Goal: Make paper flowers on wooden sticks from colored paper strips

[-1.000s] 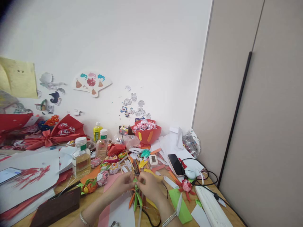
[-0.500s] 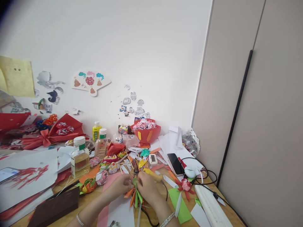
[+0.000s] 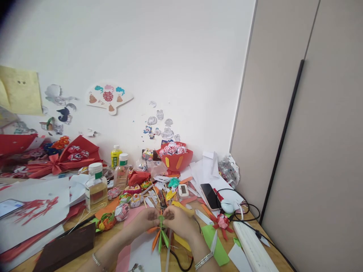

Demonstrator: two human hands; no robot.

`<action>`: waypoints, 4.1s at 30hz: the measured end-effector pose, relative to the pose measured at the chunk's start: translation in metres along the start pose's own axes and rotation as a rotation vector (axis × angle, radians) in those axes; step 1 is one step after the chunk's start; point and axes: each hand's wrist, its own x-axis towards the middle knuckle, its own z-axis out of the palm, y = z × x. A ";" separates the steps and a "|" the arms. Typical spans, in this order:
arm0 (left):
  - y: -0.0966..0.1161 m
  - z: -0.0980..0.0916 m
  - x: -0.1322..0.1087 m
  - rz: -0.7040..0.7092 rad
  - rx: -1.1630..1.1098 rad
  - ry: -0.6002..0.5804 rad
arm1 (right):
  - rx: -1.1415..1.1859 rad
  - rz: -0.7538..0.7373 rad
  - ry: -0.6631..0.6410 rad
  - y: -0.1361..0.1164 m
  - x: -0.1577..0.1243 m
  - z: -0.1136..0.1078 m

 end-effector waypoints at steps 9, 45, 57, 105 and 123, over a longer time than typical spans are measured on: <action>-0.002 0.002 0.002 0.031 0.201 0.062 | -0.080 0.015 0.064 -0.007 0.001 0.009; -0.006 -0.002 0.006 0.051 -0.127 0.139 | -0.511 -0.388 0.142 -0.021 -0.004 0.014; -0.005 -0.003 0.007 0.022 -0.149 0.174 | -0.542 -0.491 0.128 -0.024 -0.005 0.012; -0.008 0.005 0.001 0.380 0.254 0.265 | 0.056 -0.190 0.436 -0.006 0.010 -0.011; 0.001 0.000 0.004 0.242 0.182 0.205 | -0.165 -0.276 0.299 -0.016 -0.001 0.010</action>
